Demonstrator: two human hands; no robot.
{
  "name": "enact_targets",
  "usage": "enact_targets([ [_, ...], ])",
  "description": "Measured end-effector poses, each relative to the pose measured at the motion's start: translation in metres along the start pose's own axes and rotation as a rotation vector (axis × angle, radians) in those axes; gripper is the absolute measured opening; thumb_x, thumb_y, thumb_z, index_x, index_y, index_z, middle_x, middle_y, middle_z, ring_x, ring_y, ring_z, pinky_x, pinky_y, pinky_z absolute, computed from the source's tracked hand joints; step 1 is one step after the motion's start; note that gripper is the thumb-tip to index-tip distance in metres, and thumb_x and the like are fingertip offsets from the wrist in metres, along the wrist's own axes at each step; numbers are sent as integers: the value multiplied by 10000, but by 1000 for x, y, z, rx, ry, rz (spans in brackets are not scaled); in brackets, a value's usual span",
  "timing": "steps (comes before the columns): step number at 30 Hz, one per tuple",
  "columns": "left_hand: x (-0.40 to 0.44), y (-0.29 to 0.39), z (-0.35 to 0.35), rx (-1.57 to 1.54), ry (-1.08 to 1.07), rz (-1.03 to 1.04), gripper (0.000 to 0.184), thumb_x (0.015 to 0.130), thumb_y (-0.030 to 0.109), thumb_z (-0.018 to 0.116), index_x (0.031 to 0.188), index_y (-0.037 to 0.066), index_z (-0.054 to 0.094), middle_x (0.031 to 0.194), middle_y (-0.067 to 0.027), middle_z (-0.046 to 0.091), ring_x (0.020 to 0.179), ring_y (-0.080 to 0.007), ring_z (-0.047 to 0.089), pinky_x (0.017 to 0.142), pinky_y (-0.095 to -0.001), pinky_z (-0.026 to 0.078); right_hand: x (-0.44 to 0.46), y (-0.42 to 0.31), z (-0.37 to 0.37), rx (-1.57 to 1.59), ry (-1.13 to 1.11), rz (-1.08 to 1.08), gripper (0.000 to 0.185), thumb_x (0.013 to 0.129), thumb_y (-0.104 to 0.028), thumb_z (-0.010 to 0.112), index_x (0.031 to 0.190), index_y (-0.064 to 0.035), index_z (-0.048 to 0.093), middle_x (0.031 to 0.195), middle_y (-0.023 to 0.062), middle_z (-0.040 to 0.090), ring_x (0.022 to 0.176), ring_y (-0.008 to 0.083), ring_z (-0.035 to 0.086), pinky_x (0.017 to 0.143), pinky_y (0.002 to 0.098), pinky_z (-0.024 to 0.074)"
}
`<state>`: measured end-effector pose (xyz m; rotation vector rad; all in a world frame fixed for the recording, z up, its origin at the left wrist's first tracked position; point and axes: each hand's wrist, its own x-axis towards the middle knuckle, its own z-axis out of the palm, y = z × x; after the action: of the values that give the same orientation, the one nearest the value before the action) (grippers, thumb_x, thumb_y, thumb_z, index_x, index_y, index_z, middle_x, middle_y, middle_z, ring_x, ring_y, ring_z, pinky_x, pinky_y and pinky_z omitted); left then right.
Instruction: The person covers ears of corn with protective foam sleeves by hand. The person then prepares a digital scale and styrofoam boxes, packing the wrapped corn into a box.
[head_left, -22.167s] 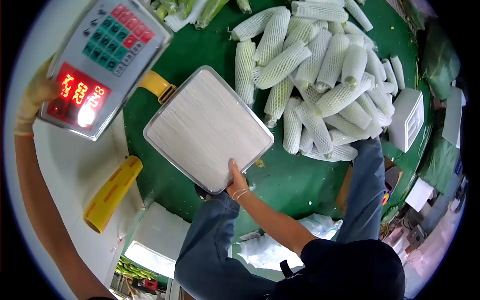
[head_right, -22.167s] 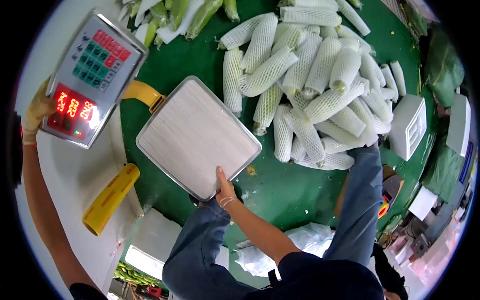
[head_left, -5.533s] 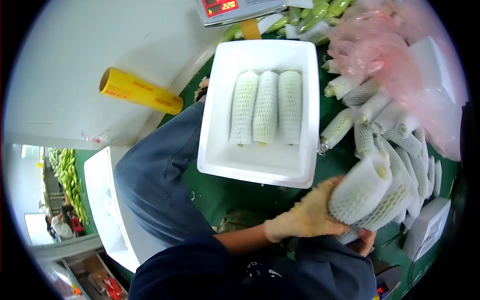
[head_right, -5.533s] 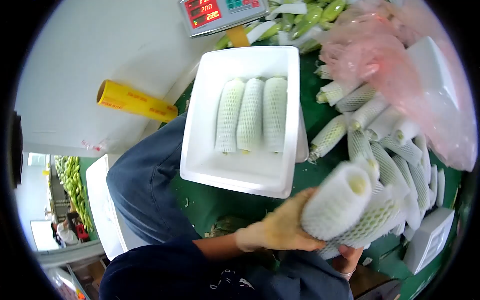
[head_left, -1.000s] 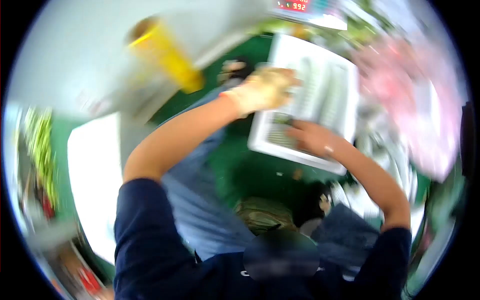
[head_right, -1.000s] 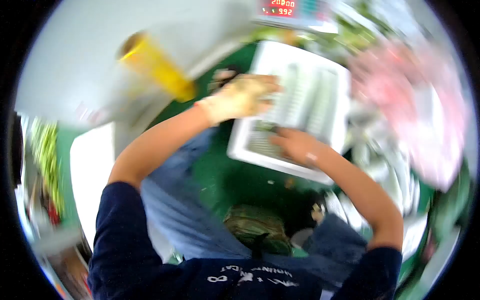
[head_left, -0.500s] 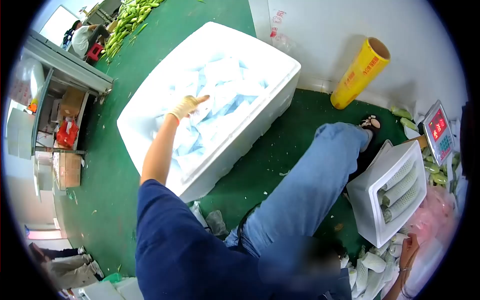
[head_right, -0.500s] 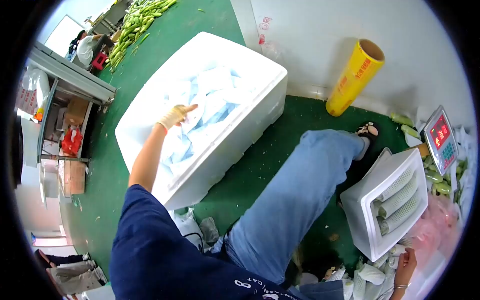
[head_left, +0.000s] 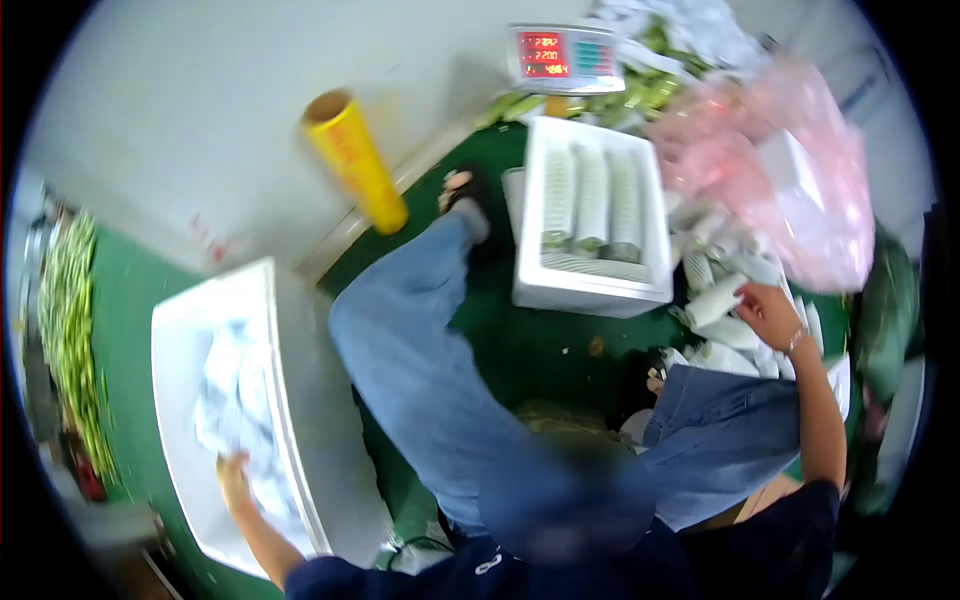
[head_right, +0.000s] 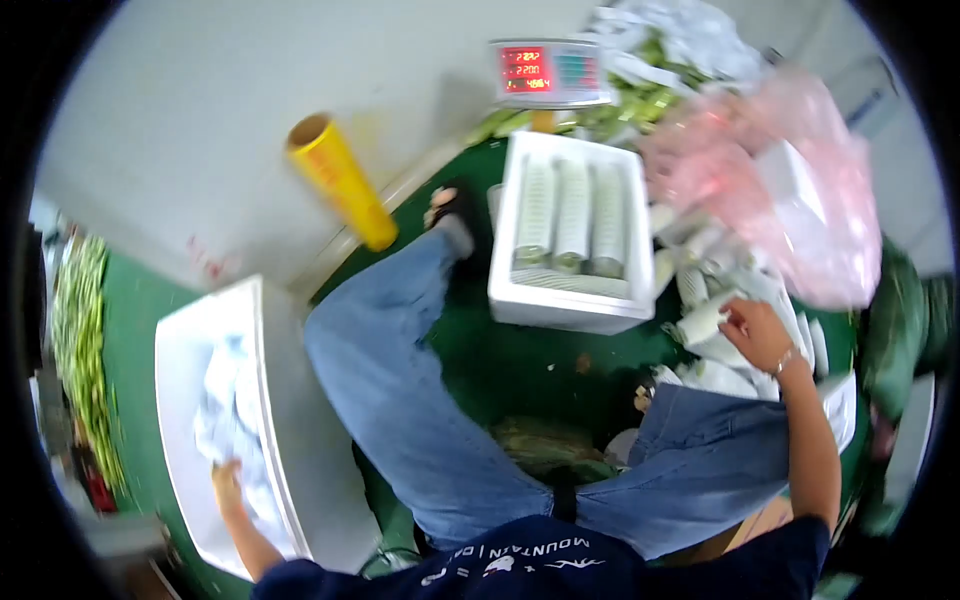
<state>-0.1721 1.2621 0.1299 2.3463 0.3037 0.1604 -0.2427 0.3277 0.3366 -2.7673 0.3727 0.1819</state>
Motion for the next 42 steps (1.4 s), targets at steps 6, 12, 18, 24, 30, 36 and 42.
enact_targets([
  [6, 7, 210, -8, -512, 20, 51, 531, 618, 212, 649, 1070, -51, 561, 1008, -64, 591, 871, -142, 556, 679, -246, 453, -8, 1, -17, 125, 100, 33, 162, 788, -97, 625, 910, 4, 590, 714, 141, 626, 640, 236, 609, 609, 319, 487],
  [12, 106, 477, 142, 69, -305, 718, 536, 651, 47, 638, 1156, -83, 508, 966, -169, 620, 804, -239, 610, 728, -318, 485, 20, -12, 3, 53, 40, -173, 169, 805, -110, 608, 938, -8, 587, 704, 128, 610, 645, 234, 606, 614, 322, 479],
  [18, 79, 668, 422, 404, -1421, 1199, 236, 763, 236, 536, 864, 54, 647, 810, -27, 611, 891, -174, 548, 889, -309, 390, 6, -24, 31, 73, -48, -104, 173, 784, -148, 621, 919, -44, 595, 747, 120, 633, 692, 281, 619, 632, 369, 488],
  [24, 66, 654, 506, 744, -1838, 1040, 380, 781, 398, 554, 930, 60, 643, 985, -107, 633, 913, -240, 587, 860, -333, 428, 33, -43, 45, 175, 52, -68, 287, 803, -121, 623, 1068, -48, 542, 966, 140, 606, 780, 272, 613, 669, 347, 488],
  [30, 62, 613, 480, 203, -417, 1734, 386, 740, 181, 605, 1092, 29, 558, 1010, -153, 605, 917, -295, 601, 802, -381, 475, 161, -86, 154, -160, 270, -247, 627, 915, -448, 405, 1368, -25, 309, 1416, 177, 313, 1315, 346, 274, 1052, 488, 236],
  [36, 118, 610, 458, 140, -439, 1161, 491, 755, 237, 663, 1152, -8, 513, 1164, -197, 541, 1026, -352, 547, 883, -379, 448, 175, -88, 137, -184, 31, -43, 786, 883, -562, 394, 1383, 27, 252, 1459, 183, 224, 1343, 320, 234, 1077, 469, 197],
  [42, 85, 545, 426, -96, -1258, 587, 370, 754, 58, 593, 1120, 15, 561, 1115, -168, 572, 1002, -290, 555, 835, -370, 461, 184, 15, 121, 367, -124, 238, 780, 621, -458, 709, 1113, 116, 520, 964, 236, 633, 840, 338, 629, 707, 412, 505],
])
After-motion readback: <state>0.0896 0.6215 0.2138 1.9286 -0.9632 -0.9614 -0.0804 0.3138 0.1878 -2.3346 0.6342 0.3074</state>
